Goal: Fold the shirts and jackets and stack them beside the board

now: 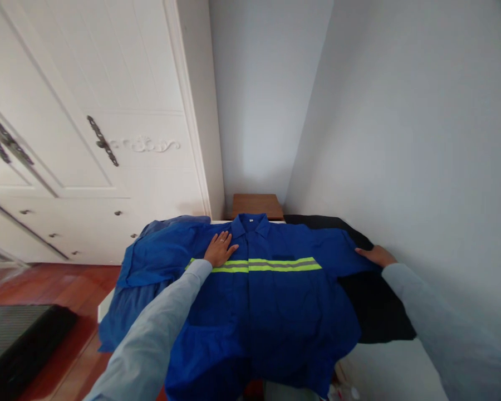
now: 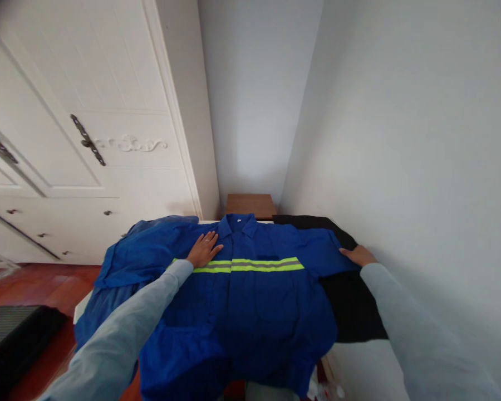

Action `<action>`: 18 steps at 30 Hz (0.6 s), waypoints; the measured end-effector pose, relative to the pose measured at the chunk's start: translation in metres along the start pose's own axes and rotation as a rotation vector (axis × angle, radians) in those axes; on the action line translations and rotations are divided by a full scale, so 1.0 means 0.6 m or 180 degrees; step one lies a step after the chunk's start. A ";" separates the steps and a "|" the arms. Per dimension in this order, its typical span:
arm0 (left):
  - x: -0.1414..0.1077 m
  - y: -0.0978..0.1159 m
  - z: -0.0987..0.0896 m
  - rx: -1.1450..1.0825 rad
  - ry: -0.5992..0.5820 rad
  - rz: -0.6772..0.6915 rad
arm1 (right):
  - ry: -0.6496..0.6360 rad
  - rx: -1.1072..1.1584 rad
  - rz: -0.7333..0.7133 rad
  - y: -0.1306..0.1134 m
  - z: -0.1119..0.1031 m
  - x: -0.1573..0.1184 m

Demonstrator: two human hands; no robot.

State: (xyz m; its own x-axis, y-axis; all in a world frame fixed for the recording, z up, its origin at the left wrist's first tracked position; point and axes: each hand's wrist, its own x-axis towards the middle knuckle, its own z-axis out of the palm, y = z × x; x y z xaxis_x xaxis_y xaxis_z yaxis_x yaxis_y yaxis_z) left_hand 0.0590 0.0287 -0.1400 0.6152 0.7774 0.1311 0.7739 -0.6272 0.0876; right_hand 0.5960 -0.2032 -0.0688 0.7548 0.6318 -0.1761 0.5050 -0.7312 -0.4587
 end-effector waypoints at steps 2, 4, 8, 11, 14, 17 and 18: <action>0.000 -0.001 0.001 -0.0002 0.0017 0.0014 | -0.0399 0.0434 0.0565 0.007 -0.018 -0.032; 0.001 -0.002 0.000 -0.0021 0.0017 0.0035 | -0.0895 0.1143 0.0828 0.005 -0.026 -0.068; 0.004 -0.003 -0.002 -0.0036 0.0004 0.0031 | -0.1173 0.2685 0.0661 0.002 -0.021 -0.123; 0.005 -0.003 -0.002 -0.0014 -0.0004 0.0033 | -0.0731 0.3275 0.0453 0.013 -0.016 -0.138; 0.006 -0.004 -0.002 0.0010 -0.0006 0.0043 | -0.0404 0.3233 0.0340 0.031 -0.021 -0.141; 0.006 -0.004 -0.002 0.0023 -0.0035 0.0037 | -0.0128 0.2894 0.0131 0.039 -0.019 -0.144; 0.007 -0.004 -0.003 0.0026 -0.0053 0.0033 | 0.0070 0.2695 -0.0093 0.039 -0.016 -0.147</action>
State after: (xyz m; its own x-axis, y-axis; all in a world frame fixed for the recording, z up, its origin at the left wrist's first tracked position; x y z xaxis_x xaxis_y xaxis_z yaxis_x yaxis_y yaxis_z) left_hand 0.0593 0.0333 -0.1378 0.6256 0.7715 0.1156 0.7686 -0.6350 0.0781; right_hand 0.5451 -0.2782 -0.0558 0.7588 0.6358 -0.1411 0.0470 -0.2695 -0.9618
